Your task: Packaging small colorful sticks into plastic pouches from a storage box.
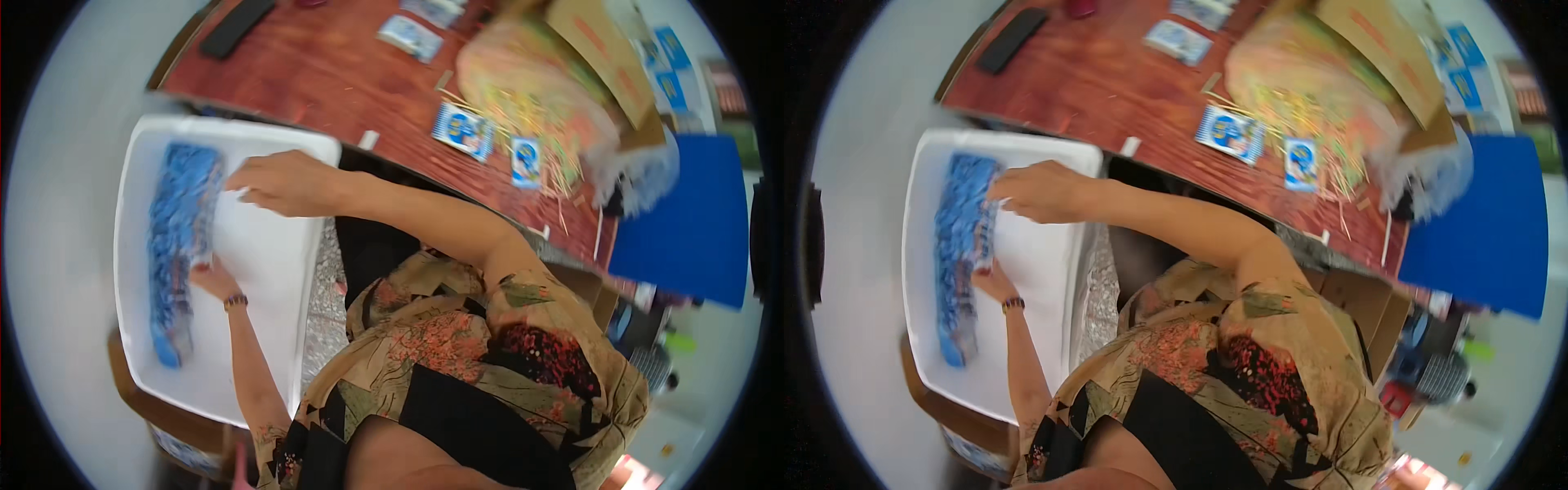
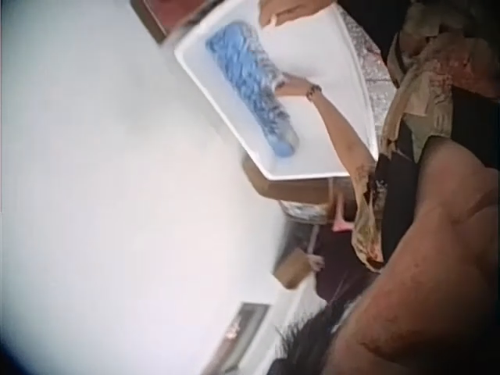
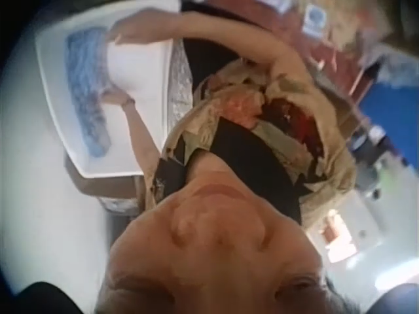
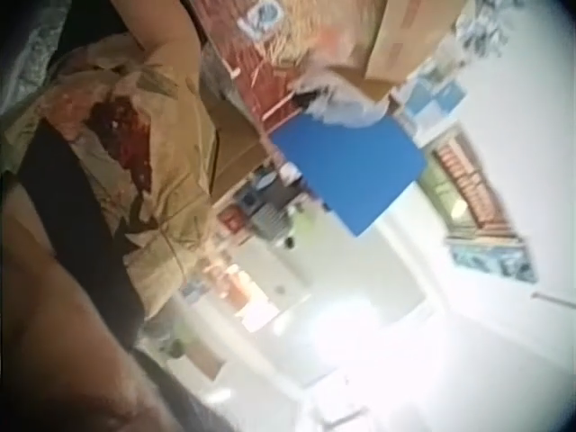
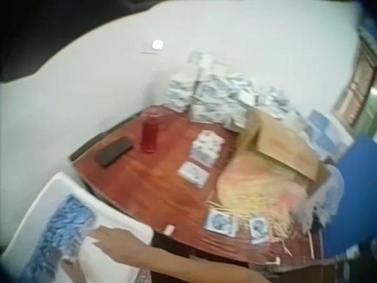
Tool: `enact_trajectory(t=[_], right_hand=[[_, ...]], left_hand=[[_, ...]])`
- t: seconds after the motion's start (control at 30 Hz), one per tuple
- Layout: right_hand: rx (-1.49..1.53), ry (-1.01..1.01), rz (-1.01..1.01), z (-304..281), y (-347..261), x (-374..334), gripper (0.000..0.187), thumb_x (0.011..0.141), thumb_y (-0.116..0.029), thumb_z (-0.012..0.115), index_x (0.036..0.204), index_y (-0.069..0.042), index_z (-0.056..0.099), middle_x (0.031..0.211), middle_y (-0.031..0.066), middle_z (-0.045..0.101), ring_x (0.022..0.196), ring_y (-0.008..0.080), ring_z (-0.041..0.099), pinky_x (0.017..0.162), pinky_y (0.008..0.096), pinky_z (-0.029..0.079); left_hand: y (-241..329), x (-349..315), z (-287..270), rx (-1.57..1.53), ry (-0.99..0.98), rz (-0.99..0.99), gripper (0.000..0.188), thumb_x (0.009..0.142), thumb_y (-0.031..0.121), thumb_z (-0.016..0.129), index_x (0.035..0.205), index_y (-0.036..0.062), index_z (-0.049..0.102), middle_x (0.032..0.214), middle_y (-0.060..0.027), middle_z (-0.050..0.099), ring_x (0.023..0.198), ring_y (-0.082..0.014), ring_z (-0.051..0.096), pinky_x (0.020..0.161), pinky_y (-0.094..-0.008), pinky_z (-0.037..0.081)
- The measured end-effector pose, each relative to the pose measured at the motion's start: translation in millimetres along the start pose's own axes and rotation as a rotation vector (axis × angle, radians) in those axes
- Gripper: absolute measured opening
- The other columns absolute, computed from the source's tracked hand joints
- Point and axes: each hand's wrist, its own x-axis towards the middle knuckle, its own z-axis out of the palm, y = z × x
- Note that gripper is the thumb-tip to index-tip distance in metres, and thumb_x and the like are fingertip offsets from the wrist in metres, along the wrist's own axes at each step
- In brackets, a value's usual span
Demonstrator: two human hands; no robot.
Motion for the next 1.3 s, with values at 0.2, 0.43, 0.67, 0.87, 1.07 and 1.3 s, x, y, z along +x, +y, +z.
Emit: enact_trajectory(t=[0.2, 0.43, 0.67, 0.87, 1.07, 1.3], right_hand=[[-0.461, 0.69, 0.761, -128, -6, -225, 0.014, 0.089, -0.012, 0.06, 0.1, -0.004, 0.063, 0.089, 0.0097, 0.065, 0.079, 0.017, 0.062, 0.07, 0.0284, 0.049], [-0.548, 0.842, 1.309, -187, 8, -370, 0.032, 0.081, -0.027, 0.07, 0.099, -0.002, 0.062, 0.078, 0.0085, 0.063, 0.067, 0.0165, 0.058, 0.06, 0.0313, 0.046], [-0.639, 0.719, 1.429, -191, 29, -378, 0.041, 0.07, -0.037, 0.074, 0.081, -0.002, 0.057, 0.071, 0.0133, 0.059, 0.068, 0.0273, 0.058, 0.063, 0.0399, 0.045], [-0.16, 0.958, 1.187, -204, 48, -391, 0.015, 0.081, -0.015, 0.066, 0.083, -0.001, 0.061, 0.068, 0.0072, 0.062, 0.058, 0.012, 0.057, 0.054, 0.028, 0.044], [0.369, 1.06, 0.798, -238, 37, -370, 0.005, 0.083, -0.001, 0.066, 0.086, -0.001, 0.062, 0.072, 0.0005, 0.062, 0.065, 0.0058, 0.056, 0.059, 0.0195, 0.044], [0.377, 0.644, 0.746, -230, 66, -295, 0.012, 0.079, -0.007, 0.067, 0.088, 0.001, 0.064, 0.073, 0.0029, 0.062, 0.071, 0.0077, 0.057, 0.063, 0.0229, 0.045]], left_hand=[[84, -7, -1, -0.181, -0.058, 0.145, 0.019, 0.087, 0.011, 0.061, 0.093, 0.0008, 0.046, 0.089, -0.0082, 0.045, 0.081, -0.0205, 0.044, 0.072, -0.034, 0.042], [202, 7, -12, -0.521, -0.057, 0.331, 0.021, 0.091, 0.013, 0.06, 0.1, -0.0013, 0.049, 0.095, -0.0089, 0.054, 0.089, -0.0159, 0.053, 0.075, -0.0253, 0.046], [334, -61, -14, -0.359, -0.483, 0.843, 0.019, 0.086, 0.003, 0.059, 0.105, -0.0002, 0.059, 0.101, -0.0109, 0.06, 0.095, -0.0233, 0.056, 0.086, -0.0321, 0.043], [386, -115, 26, -0.423, -0.772, 0.679, 0.023, 0.087, 0.007, 0.06, 0.108, 0.0003, 0.06, 0.101, -0.0107, 0.061, 0.093, -0.0213, 0.058, 0.083, -0.0312, 0.045], [436, -140, 97, -0.358, -0.834, 0.56, 0.029, 0.086, 0.014, 0.064, 0.111, -0.0003, 0.059, 0.102, -0.0116, 0.06, 0.086, -0.0194, 0.06, 0.077, -0.0303, 0.048], [425, -156, 120, -0.324, -0.91, 0.425, 0.028, 0.089, 0.014, 0.061, 0.11, -0.0043, 0.059, 0.099, -0.0093, 0.064, 0.085, -0.0128, 0.06, 0.073, -0.0255, 0.049]])
